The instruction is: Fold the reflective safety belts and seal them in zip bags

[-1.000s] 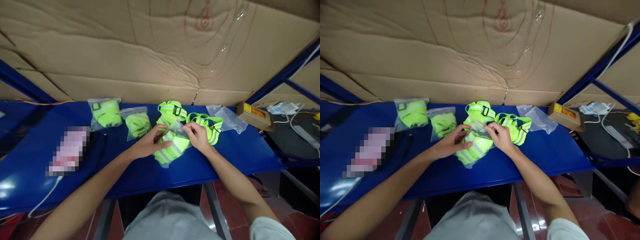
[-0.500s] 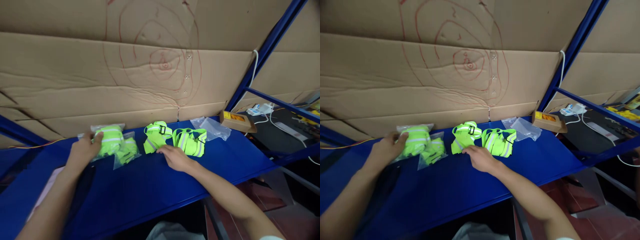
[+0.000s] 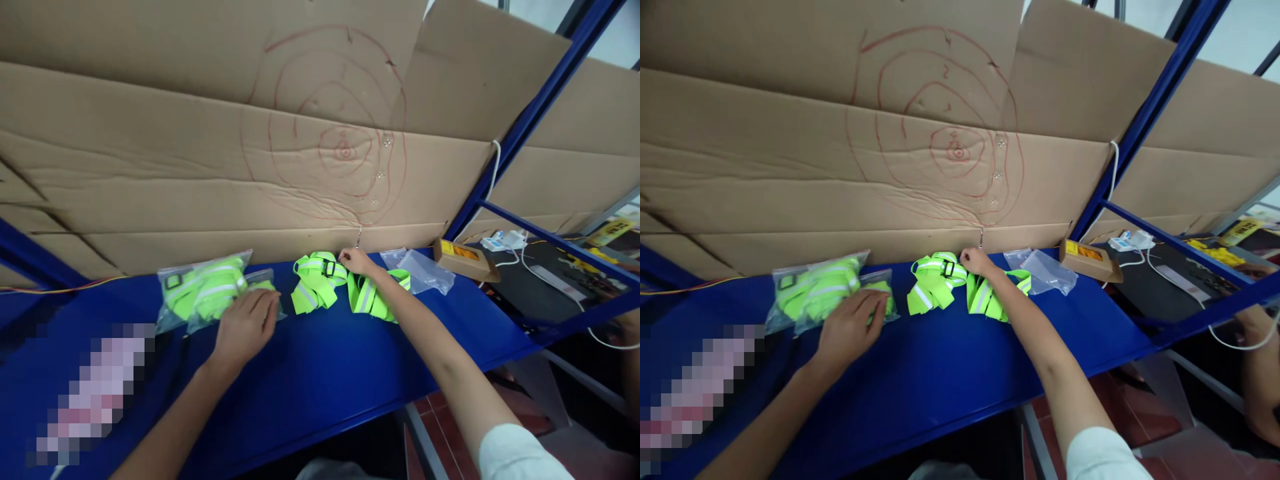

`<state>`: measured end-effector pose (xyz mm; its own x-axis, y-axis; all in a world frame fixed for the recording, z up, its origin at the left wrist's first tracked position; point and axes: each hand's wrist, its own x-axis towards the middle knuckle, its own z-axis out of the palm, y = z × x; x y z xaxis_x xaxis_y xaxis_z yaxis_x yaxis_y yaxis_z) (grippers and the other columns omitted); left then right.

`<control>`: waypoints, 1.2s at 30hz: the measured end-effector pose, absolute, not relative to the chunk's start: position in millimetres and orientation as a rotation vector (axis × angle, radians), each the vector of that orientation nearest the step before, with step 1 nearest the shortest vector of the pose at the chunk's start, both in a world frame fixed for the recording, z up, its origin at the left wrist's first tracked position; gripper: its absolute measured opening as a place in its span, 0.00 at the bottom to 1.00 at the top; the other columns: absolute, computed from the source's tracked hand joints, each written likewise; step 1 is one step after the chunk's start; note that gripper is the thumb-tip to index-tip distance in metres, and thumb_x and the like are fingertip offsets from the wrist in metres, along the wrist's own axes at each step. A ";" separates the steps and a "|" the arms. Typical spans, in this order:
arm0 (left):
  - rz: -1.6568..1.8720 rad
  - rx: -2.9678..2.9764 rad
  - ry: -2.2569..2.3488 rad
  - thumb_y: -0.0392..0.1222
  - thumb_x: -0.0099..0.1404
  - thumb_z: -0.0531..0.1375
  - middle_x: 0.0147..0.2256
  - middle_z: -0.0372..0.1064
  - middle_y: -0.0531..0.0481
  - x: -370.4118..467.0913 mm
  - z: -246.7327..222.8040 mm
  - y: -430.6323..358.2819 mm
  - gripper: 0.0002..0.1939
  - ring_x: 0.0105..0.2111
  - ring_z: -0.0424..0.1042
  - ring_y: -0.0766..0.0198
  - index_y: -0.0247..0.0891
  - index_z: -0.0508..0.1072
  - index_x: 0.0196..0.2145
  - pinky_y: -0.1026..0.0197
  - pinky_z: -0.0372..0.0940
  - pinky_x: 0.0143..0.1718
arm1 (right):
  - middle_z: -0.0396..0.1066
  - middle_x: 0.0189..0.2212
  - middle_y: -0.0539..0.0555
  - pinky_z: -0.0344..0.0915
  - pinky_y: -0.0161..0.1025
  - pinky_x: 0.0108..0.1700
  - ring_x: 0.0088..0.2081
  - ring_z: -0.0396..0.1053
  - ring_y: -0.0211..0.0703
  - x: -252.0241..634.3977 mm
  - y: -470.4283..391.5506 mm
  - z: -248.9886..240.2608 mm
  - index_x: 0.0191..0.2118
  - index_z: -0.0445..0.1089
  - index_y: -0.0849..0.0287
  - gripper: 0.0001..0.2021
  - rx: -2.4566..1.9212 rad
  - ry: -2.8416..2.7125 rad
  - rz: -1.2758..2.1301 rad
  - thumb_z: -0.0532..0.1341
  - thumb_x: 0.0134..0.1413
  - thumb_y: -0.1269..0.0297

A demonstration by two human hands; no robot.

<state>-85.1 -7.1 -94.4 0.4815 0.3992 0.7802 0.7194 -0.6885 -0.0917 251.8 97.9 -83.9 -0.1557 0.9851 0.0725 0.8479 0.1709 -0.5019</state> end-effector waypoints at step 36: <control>-0.776 -2.835 -1.042 0.41 0.79 0.51 0.36 0.83 0.52 -73.5 -126.8 -21.1 0.14 0.29 0.82 0.61 0.40 0.77 0.44 0.61 0.69 0.29 | 0.73 0.56 0.59 0.76 0.51 0.54 0.53 0.75 0.49 272.6 151.8 -114.5 0.59 0.71 0.60 0.19 -1.683 -2.198 0.632 0.64 0.70 0.55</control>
<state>-73.5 -21.1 -126.8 0.6528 0.6019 0.4600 0.6136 -0.7762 0.1449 272.6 151.8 -114.5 -0.2678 0.9631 -0.0273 0.8306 0.2164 -0.5130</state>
